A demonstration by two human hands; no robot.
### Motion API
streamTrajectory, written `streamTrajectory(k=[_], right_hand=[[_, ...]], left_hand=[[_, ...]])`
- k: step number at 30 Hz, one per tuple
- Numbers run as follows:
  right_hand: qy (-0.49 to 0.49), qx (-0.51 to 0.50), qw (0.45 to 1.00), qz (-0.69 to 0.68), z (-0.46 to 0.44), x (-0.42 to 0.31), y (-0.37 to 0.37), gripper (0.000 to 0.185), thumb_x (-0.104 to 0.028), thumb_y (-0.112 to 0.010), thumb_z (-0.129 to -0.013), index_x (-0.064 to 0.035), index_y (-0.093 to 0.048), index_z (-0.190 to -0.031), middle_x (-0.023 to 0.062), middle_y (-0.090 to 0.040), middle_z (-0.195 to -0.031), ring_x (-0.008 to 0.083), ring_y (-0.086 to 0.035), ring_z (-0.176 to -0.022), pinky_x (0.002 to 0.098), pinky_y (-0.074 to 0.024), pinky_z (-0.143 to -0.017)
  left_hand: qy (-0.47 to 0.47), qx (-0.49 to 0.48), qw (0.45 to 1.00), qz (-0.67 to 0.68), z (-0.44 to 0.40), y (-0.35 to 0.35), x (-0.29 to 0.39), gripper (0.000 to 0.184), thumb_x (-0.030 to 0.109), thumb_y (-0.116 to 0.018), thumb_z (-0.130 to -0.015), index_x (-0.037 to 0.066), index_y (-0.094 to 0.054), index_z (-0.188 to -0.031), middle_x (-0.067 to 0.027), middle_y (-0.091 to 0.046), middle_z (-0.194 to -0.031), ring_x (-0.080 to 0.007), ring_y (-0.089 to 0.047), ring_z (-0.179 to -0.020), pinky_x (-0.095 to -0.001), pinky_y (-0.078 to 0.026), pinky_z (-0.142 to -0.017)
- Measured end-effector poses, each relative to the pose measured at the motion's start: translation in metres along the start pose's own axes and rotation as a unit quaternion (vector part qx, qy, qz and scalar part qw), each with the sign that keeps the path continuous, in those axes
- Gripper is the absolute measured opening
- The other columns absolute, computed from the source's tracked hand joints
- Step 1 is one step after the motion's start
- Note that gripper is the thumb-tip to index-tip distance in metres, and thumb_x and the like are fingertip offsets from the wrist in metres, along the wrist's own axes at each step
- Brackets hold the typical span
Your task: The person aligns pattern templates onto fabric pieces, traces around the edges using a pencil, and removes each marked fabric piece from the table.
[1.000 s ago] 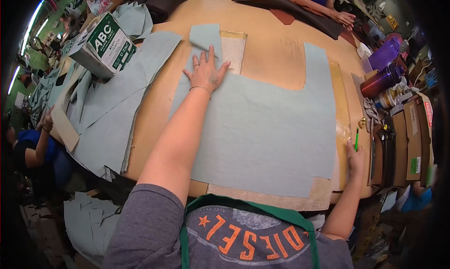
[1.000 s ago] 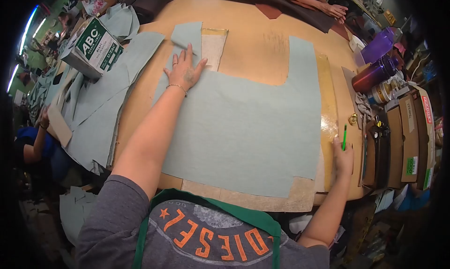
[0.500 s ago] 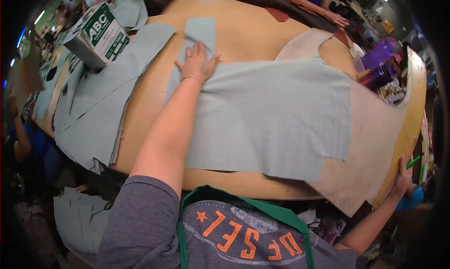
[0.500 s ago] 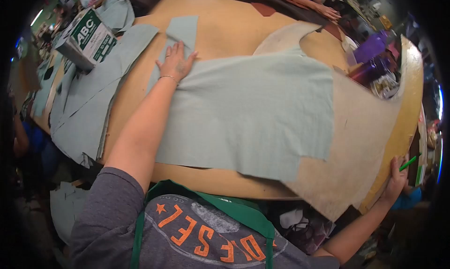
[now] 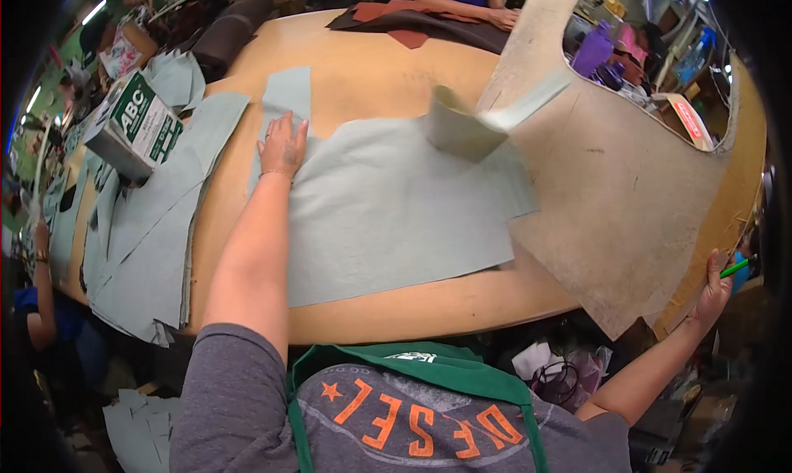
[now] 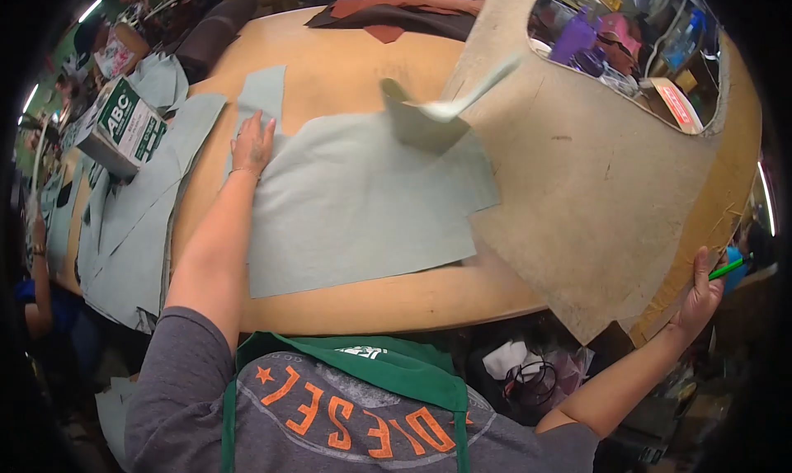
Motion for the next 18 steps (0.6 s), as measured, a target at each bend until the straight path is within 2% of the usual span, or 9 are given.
streamTrajectory(k=[2, 4, 6, 8, 10, 11, 18], right_hand=[[0.044, 0.034, 0.998, 0.027, 0.006, 0.002, 0.000, 0.031, -0.005, -0.055, -0.082, -0.0018, -0.048, -0.112, 0.0078, -0.055, -0.107, 0.0146, -0.052, -0.094, 0.0260, -0.0399, -0.082], [0.070, 0.061, 0.995, 0.036, 0.015, 0.007, -0.007, 0.032, -0.006, -0.056, -0.082, -0.0020, -0.048, -0.113, 0.0079, -0.054, -0.108, 0.0148, -0.052, -0.095, 0.0262, -0.0398, -0.083], [0.083, 0.074, 0.994, 0.025, 0.021, 0.012, -0.017, 0.034, -0.006, -0.057, -0.081, -0.0022, -0.047, -0.114, 0.0078, -0.054, -0.108, 0.0149, -0.052, -0.095, 0.0263, -0.0397, -0.083], [0.079, 0.083, 0.993, 0.037, 0.025, 0.013, -0.018, 0.034, -0.007, -0.058, -0.081, -0.0012, -0.048, -0.112, 0.0081, -0.054, -0.107, 0.0151, -0.052, -0.095, 0.0263, -0.0397, -0.082], [0.087, 0.093, 0.991, 0.049, 0.027, 0.014, -0.017, 0.033, -0.008, -0.059, -0.080, 0.0000, -0.049, -0.111, 0.0083, -0.055, -0.107, 0.0154, -0.052, -0.094, 0.0263, -0.0398, -0.082], [0.068, 0.133, 0.985, 0.085, 0.024, 0.018, 0.002, 0.032, -0.009, -0.060, -0.080, 0.0023, -0.051, -0.108, 0.0092, -0.056, -0.104, 0.0161, -0.053, -0.092, 0.0262, -0.0400, -0.081], [0.089, 0.183, 0.972, 0.120, 0.038, -0.014, 0.043, 0.029, -0.010, -0.062, -0.078, 0.0054, -0.055, -0.101, 0.0098, -0.058, -0.101, 0.0158, -0.053, -0.090, 0.0273, -0.0395, -0.081]], left_hand=[[-0.100, 0.043, 0.994, -0.015, 0.010, 0.000, 0.012, 0.052, 0.046, -0.042, -0.084, 0.011, -0.040, -0.122, -0.0076, -0.040, -0.127, -0.0250, -0.028, -0.124, -0.0594, -0.022, -0.094], [-0.267, 0.026, 0.962, 0.050, 0.048, 0.017, 0.057, 0.056, 0.049, -0.046, -0.080, 0.013, -0.041, -0.123, -0.0065, -0.037, -0.131, -0.0265, -0.025, -0.126, -0.0620, -0.019, -0.093], [-0.370, -0.112, 0.922, -0.007, 0.112, 0.026, 0.099, 0.066, 0.057, -0.049, -0.074, 0.015, -0.040, -0.125, -0.0059, -0.031, -0.134, -0.0284, -0.021, -0.127, -0.0653, -0.017, -0.091], [-0.391, -0.238, 0.888, -0.040, 0.166, 0.036, 0.122, 0.077, 0.064, -0.048, -0.069, 0.016, -0.037, -0.127, -0.0053, -0.027, -0.137, -0.0298, -0.017, -0.129, -0.0676, -0.017, -0.090], [-0.368, -0.292, 0.883, -0.026, 0.182, 0.036, 0.123, 0.080, 0.065, -0.048, -0.068, 0.016, -0.034, -0.129, -0.0045, -0.023, -0.139, -0.0302, -0.014, -0.129, -0.0669, -0.015, -0.091], [-0.356, -0.317, 0.879, -0.018, 0.186, 0.036, 0.121, 0.082, 0.066, -0.048, -0.067, 0.017, -0.033, -0.130, -0.0042, -0.021, -0.140, -0.0303, -0.012, -0.130, -0.0665, -0.014, -0.092], [-0.384, -0.382, 0.840, -0.013, 0.209, 0.064, 0.104, 0.081, 0.067, -0.047, -0.067, 0.017, -0.034, -0.130, -0.0041, -0.022, -0.139, -0.0304, -0.013, -0.129, -0.0660, -0.015, -0.092]])
Point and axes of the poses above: each hand's wrist, its own z-axis away from the middle knuckle, its own y-axis out of the back of the hand, x = y × z, the point moved 2 cm from there along -z, towards the middle knuckle
